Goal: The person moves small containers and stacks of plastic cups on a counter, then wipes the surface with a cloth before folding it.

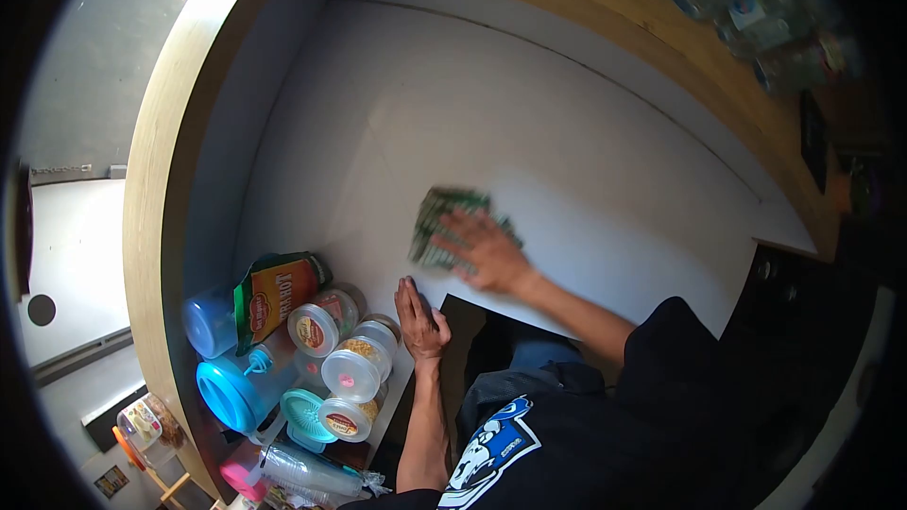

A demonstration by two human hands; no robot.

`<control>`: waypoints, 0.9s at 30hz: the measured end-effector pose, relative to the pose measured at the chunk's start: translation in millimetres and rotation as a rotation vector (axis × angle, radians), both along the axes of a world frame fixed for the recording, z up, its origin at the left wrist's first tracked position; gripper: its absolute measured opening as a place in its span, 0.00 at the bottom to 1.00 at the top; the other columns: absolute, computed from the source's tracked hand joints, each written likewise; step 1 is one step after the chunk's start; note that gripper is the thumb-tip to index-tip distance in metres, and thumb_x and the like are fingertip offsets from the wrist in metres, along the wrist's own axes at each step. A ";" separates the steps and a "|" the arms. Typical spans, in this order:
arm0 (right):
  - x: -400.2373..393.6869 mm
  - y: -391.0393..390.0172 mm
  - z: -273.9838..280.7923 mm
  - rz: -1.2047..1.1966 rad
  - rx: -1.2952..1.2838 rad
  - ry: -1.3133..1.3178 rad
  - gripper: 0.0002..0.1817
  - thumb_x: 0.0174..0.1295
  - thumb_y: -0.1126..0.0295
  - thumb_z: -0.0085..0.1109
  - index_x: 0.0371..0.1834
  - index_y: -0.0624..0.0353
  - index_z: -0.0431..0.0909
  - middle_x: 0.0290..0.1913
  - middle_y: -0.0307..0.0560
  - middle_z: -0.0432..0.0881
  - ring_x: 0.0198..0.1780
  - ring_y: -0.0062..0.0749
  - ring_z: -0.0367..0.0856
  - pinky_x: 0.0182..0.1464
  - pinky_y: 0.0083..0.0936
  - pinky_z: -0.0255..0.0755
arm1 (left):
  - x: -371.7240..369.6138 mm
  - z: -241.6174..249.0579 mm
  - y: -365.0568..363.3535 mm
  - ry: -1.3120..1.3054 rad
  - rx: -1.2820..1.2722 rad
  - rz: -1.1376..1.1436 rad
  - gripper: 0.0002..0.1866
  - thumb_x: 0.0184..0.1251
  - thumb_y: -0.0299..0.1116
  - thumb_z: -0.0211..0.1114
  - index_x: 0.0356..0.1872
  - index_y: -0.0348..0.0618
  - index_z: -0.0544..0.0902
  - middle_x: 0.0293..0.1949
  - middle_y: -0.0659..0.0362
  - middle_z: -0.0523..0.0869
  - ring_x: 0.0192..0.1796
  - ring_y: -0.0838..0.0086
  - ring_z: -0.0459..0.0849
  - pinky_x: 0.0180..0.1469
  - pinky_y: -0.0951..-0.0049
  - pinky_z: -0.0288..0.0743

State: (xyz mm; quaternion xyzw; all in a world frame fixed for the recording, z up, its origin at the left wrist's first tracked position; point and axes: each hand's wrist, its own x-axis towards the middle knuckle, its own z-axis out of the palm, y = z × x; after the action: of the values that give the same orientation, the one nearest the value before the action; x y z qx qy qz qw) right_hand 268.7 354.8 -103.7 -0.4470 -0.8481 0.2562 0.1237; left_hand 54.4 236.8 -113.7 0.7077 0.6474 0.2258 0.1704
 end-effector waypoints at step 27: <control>67.7 -113.0 8.1 -0.174 0.084 -0.116 0.38 0.73 0.50 0.58 0.86 0.36 0.60 0.88 0.47 0.54 0.87 0.49 0.50 0.87 0.54 0.42 | -0.8 6.3 5.7 -0.034 0.150 -0.028 0.37 0.57 0.27 0.60 0.73 0.30 0.73 0.74 0.39 0.73 0.78 0.42 0.68 0.82 0.43 0.58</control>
State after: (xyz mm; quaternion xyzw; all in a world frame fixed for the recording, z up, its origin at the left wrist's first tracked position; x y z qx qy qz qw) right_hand 336.4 241.8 -95.6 -0.5273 -0.8219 0.1824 0.1150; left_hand 53.7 242.5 -107.3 0.7235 0.6157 0.2833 0.1312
